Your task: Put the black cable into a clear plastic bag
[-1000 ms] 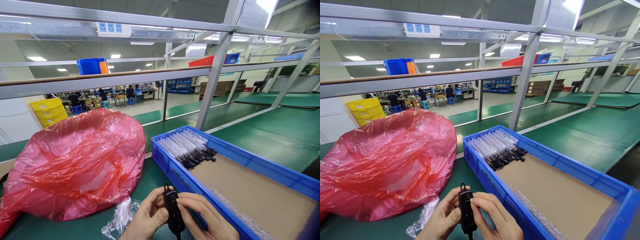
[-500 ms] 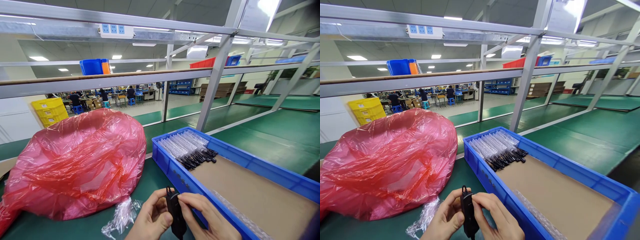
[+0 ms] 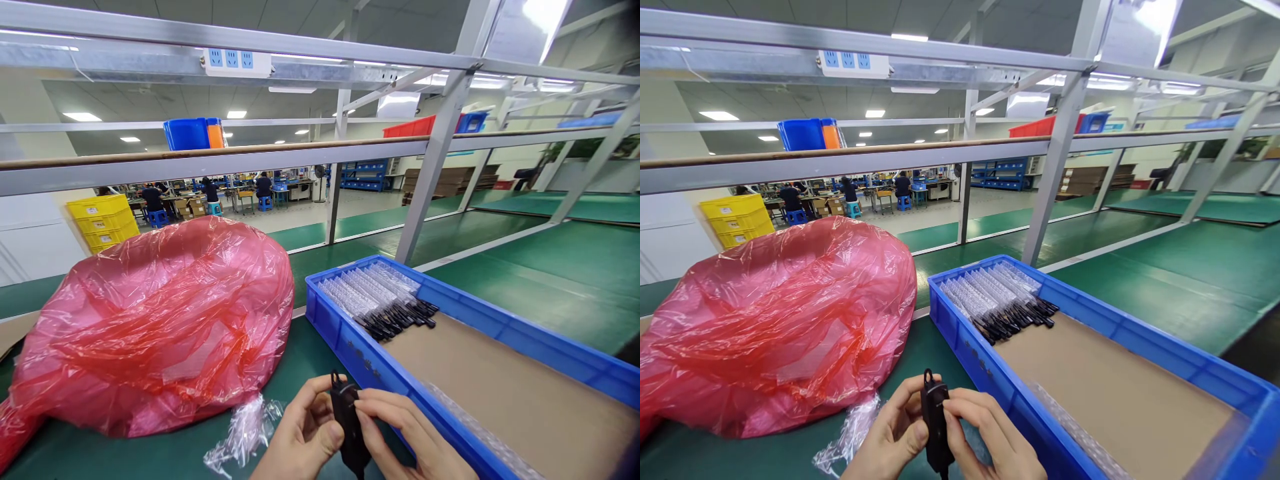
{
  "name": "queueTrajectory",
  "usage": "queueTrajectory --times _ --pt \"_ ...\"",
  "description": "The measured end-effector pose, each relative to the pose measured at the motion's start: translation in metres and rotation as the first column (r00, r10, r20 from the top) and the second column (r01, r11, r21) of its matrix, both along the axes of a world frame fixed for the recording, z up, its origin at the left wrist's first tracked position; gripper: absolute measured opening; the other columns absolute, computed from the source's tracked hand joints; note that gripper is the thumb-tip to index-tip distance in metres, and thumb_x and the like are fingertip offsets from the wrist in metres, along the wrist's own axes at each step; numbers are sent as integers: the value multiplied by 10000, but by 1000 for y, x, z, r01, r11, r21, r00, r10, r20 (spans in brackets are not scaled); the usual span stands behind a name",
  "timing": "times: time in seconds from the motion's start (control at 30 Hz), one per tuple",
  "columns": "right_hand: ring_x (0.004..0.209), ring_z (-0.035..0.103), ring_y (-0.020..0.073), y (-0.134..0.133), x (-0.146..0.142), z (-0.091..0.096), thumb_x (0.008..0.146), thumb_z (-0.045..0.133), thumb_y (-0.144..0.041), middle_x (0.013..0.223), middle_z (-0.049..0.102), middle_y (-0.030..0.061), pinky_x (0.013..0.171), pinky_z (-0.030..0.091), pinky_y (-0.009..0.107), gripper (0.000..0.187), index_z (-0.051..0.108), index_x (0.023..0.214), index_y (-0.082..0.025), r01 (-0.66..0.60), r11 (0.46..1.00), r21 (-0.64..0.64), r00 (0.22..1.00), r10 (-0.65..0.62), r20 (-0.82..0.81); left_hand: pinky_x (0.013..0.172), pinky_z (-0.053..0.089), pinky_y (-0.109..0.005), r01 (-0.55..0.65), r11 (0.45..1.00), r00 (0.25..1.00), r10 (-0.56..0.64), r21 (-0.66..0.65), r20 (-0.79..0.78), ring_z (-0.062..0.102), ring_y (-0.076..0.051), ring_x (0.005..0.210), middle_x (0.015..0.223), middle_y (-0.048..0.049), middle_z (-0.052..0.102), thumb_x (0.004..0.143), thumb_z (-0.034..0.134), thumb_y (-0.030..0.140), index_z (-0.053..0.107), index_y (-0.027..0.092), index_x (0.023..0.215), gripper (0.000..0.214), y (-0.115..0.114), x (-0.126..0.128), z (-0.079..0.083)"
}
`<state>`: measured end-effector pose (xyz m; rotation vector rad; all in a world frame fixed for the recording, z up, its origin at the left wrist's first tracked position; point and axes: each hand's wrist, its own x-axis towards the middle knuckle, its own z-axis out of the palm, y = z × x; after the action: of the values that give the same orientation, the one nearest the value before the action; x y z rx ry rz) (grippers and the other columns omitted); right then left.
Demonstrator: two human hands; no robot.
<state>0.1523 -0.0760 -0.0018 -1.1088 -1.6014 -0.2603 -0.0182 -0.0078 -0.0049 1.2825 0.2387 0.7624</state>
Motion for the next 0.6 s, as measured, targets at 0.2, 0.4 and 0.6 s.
queueTrajectory --times 0.2,0.4,0.6 --pt "803 692 95 4 2 -3 1007 628 -205 957 681 -4 767 585 146 114 629 1119 -221 -14 999 -43 978 5 -211 983 407 -295 54 999 998 -54 -1 11 606 -170 1076 1169 -84 659 957 673 522 562 319 1425 522 1 0 1" --pt "758 688 86 7 4 -2 1015 607 -202 887 677 -6 748 570 125 44 630 1048 -221 34 998 -48 996 -38 -81 988 433 -292 -5 1000 1000 5 -2 -4 585 -155 1036 1101 -75 620 939 704 514 583 297 1412 534 0 2 -5" --pt "581 625 91 17 -1 -7 1045 526 -238 724 590 -23 555 554 158 169 541 881 -201 -140 990 -16 866 114 -487 773 560 -312 10 997 999 -7 -75 42 657 -184 915 1122 -94 595 963 658 513 557 311 1410 500 -1 -7 4"
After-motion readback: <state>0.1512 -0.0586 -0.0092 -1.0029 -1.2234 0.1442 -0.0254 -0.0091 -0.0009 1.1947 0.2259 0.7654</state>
